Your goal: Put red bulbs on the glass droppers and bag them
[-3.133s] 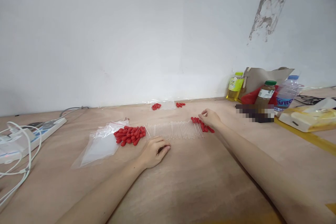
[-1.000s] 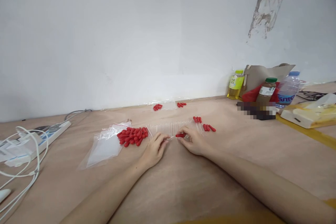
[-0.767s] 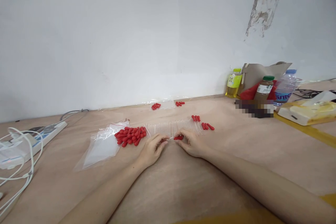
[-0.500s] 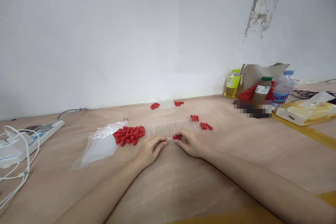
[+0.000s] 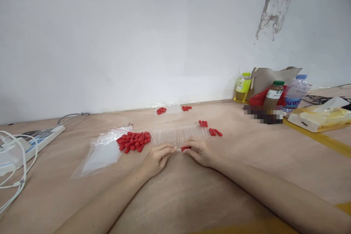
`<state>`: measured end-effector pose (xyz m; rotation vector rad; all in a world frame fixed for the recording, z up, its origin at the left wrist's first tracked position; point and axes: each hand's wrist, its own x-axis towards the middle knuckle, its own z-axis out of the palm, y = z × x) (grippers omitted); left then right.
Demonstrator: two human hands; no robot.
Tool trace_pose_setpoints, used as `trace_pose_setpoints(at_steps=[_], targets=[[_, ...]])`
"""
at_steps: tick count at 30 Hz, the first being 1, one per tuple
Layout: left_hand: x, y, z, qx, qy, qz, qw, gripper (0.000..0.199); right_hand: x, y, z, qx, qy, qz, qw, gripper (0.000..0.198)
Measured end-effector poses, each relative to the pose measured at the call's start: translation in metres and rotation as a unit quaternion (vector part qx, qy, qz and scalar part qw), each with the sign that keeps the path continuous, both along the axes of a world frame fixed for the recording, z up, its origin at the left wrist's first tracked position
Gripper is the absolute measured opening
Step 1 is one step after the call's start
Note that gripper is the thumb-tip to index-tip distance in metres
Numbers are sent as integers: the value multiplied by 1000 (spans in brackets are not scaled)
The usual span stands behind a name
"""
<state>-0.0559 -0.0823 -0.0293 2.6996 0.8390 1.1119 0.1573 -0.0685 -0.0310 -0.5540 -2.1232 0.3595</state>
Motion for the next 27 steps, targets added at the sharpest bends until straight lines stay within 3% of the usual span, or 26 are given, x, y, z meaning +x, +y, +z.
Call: trace_pose_setpoints(at_steps=[12,27], targets=[[0,-1,0,23,8,-14,1000,21,1,0,4,88,-66,21,994,17],[8,-4,-4,51,25,24,998,21,-4,-1,2,147,-130,-41,980,17]])
